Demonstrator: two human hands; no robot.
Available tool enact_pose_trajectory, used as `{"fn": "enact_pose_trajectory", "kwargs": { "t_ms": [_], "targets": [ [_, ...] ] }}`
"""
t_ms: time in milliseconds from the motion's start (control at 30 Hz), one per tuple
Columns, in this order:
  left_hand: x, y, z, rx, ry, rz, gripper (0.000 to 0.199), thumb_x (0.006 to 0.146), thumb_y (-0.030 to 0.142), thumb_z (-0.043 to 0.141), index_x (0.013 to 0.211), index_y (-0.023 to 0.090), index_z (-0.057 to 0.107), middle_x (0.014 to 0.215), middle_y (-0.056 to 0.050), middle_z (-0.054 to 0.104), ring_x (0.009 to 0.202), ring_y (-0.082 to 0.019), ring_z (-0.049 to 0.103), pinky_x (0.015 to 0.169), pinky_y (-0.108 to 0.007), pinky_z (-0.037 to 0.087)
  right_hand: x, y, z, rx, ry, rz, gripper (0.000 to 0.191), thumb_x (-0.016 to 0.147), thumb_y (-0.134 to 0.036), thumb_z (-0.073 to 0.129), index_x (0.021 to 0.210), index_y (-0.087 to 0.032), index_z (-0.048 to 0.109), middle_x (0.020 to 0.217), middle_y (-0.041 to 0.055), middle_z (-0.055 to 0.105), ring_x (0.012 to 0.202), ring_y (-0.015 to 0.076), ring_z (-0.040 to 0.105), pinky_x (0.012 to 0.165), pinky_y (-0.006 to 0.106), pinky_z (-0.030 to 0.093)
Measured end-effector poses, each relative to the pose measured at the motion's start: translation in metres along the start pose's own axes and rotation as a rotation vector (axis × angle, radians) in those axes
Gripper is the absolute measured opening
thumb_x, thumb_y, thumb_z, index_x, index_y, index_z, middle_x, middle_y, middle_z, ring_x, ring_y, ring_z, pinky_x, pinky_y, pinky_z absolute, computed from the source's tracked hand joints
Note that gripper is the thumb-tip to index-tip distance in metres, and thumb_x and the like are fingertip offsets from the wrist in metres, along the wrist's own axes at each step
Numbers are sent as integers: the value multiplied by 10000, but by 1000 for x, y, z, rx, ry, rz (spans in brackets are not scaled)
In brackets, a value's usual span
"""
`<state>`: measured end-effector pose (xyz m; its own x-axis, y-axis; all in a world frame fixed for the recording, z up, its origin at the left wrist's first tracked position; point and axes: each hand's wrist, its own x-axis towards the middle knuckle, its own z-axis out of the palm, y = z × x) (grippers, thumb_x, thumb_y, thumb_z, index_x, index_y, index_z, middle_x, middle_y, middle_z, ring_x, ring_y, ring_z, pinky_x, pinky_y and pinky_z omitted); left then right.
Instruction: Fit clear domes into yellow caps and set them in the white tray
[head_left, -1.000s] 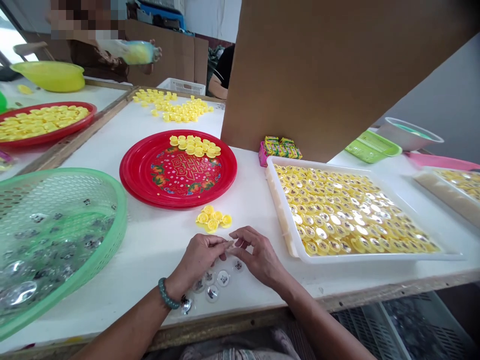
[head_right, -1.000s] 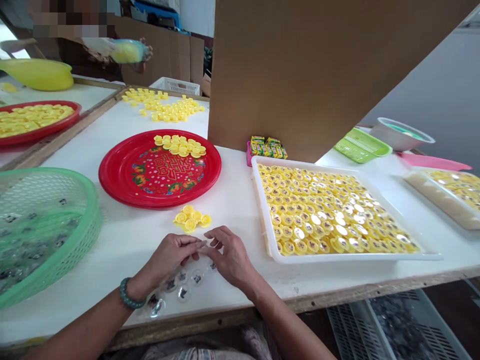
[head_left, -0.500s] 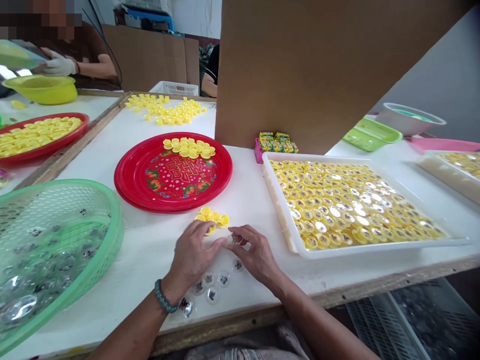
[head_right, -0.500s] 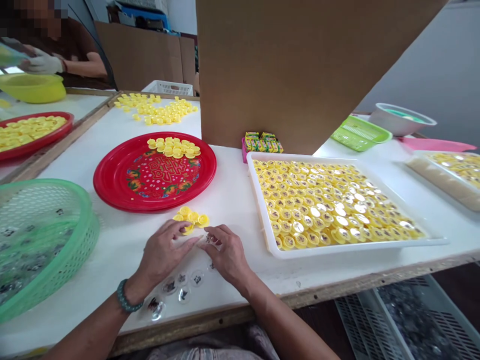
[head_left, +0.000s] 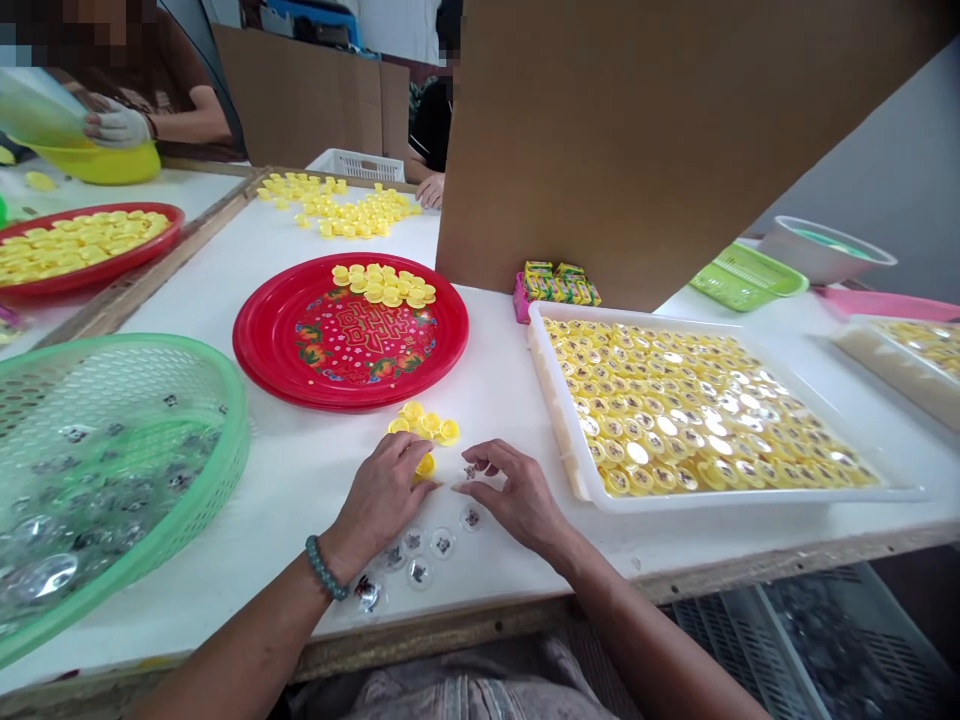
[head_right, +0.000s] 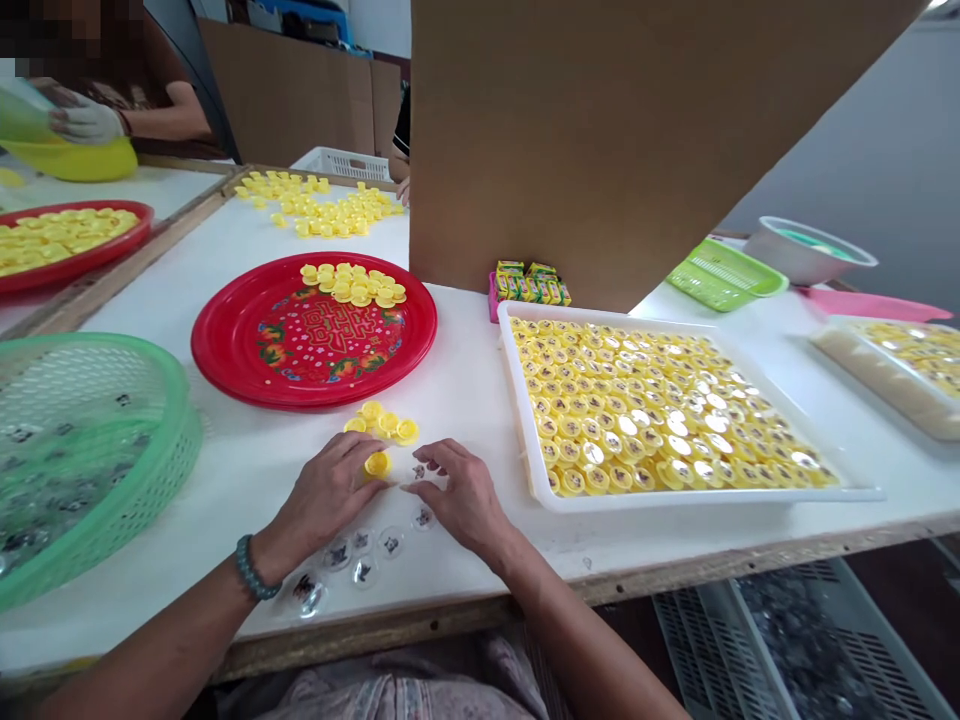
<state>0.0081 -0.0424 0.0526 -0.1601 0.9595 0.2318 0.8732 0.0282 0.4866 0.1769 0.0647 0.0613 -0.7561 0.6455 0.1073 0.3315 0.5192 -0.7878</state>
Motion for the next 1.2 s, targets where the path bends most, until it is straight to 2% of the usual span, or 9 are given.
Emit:
{"fn": "enact_pose_trajectory", "kwargs": {
  "t_ms": [133, 267, 533, 667, 800, 1000, 1100, 1200],
  "targets": [
    [-2, -4, -2, -103, 7, -74, 308, 787, 196, 564, 1095, 198, 563, 1071, -75, 610, 1035, -232, 528, 899, -378, 445, 10, -4, -5, -60, -115, -99, 277, 734, -178, 669, 1004, -227, 628, 956, 37, 631, 782, 147, 597, 589, 233, 470],
    [0, -3, 0, -240, -32, -193, 275, 768, 169, 562, 1040, 209, 575, 989, -42, 647, 908, -196, 589, 814, -314, 470, 19, -6, -1, -79, -211, -182, 336, 727, -134, 675, 1045, -228, 624, 1001, 40, 635, 836, 152, 596, 626, 232, 470],
    [2, -3, 10, -476, -89, -240, 330, 755, 215, 565, 1084, 237, 553, 908, -9, 691, 695, -146, 599, 668, -252, 450, 29, -5, 5, -111, -267, -187, 324, 726, -92, 667, 1013, -242, 660, 936, 31, 653, 818, 151, 604, 683, 245, 454],
    [3, -4, 11, -546, -101, -272, 312, 761, 190, 537, 1068, 236, 564, 905, -6, 709, 720, -150, 624, 688, -252, 457, 29, -3, 3, -103, -295, -191, 263, 725, -100, 668, 948, -238, 679, 906, 25, 661, 804, 150, 607, 693, 245, 450],
    [4, -4, 16, -617, -89, -297, 283, 745, 161, 524, 1014, 224, 587, 867, -11, 710, 736, -155, 641, 701, -256, 472, 25, 0, 1, -136, -282, -185, 247, 697, -124, 704, 922, -220, 672, 879, 17, 653, 763, 142, 601, 660, 233, 447],
    [6, -2, 18, -796, -95, -353, 238, 701, 153, 540, 928, 192, 602, 874, -31, 684, 795, -163, 640, 726, -270, 496, 18, -3, 4, -254, -242, -206, 217, 708, -97, 692, 895, -196, 643, 861, 30, 638, 818, 163, 599, 720, 255, 454],
    [7, 0, 17, -904, -126, -377, 242, 697, 188, 576, 938, 172, 600, 883, -40, 675, 812, -165, 632, 748, -284, 495, 16, -4, 6, -308, -230, -209, 195, 716, -104, 685, 883, -192, 636, 839, 33, 631, 809, 170, 592, 707, 260, 456],
    [10, 2, 19, -923, -111, -437, 217, 702, 255, 611, 896, 161, 607, 830, -39, 664, 770, -162, 621, 716, -284, 491, 13, -1, 12, -327, -190, -220, 178, 742, -97, 652, 888, -199, 644, 851, 42, 632, 825, 176, 586, 724, 271, 460]
  ]
}}
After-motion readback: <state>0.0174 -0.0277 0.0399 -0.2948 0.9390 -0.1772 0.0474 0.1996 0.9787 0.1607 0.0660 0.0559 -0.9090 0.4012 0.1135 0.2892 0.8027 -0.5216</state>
